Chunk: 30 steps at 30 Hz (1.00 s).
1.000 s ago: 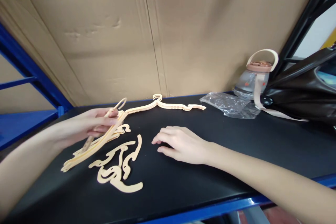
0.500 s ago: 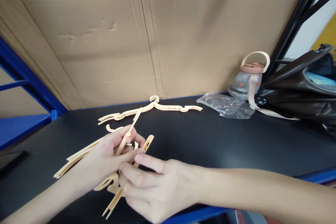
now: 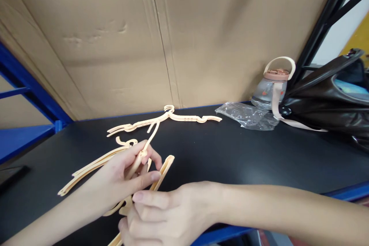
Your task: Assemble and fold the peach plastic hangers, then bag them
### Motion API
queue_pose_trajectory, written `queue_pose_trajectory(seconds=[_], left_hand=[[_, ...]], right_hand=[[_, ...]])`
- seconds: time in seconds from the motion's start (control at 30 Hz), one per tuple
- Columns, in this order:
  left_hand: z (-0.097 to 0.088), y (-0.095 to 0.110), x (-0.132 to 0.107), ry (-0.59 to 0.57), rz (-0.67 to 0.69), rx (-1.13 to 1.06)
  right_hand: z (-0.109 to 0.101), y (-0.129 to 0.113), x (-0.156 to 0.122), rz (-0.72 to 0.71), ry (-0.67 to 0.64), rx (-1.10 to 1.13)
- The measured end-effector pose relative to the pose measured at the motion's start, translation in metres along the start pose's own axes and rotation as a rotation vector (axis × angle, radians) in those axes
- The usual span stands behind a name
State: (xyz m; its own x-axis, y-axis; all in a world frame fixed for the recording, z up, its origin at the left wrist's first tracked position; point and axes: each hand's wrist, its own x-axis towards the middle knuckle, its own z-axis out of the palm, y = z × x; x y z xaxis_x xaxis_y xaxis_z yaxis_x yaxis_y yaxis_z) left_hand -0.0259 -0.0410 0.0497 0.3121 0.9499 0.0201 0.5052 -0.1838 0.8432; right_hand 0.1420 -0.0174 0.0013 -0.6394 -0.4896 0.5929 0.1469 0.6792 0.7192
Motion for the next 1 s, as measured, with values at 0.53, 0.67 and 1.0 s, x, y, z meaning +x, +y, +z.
queue_pose_trajectory(seconds=[0.53, 0.67, 1.0], left_hand=[[-0.02, -0.025, 0.015, 0.165, 0.025, -0.059], [-0.021, -0.026, 0.016, 0.115, -0.022, -0.111], [-0.025, -0.019, 0.014, -0.083, -0.009, -0.087]], right_hand=[[0.002, 0.034, -0.031, 0.635, -0.451, 0.051], [0.002, 0.034, -0.033, 0.638, -0.402, 0.1], [-0.005, 0.036, -0.03, 0.516, -0.326, 0.026]])
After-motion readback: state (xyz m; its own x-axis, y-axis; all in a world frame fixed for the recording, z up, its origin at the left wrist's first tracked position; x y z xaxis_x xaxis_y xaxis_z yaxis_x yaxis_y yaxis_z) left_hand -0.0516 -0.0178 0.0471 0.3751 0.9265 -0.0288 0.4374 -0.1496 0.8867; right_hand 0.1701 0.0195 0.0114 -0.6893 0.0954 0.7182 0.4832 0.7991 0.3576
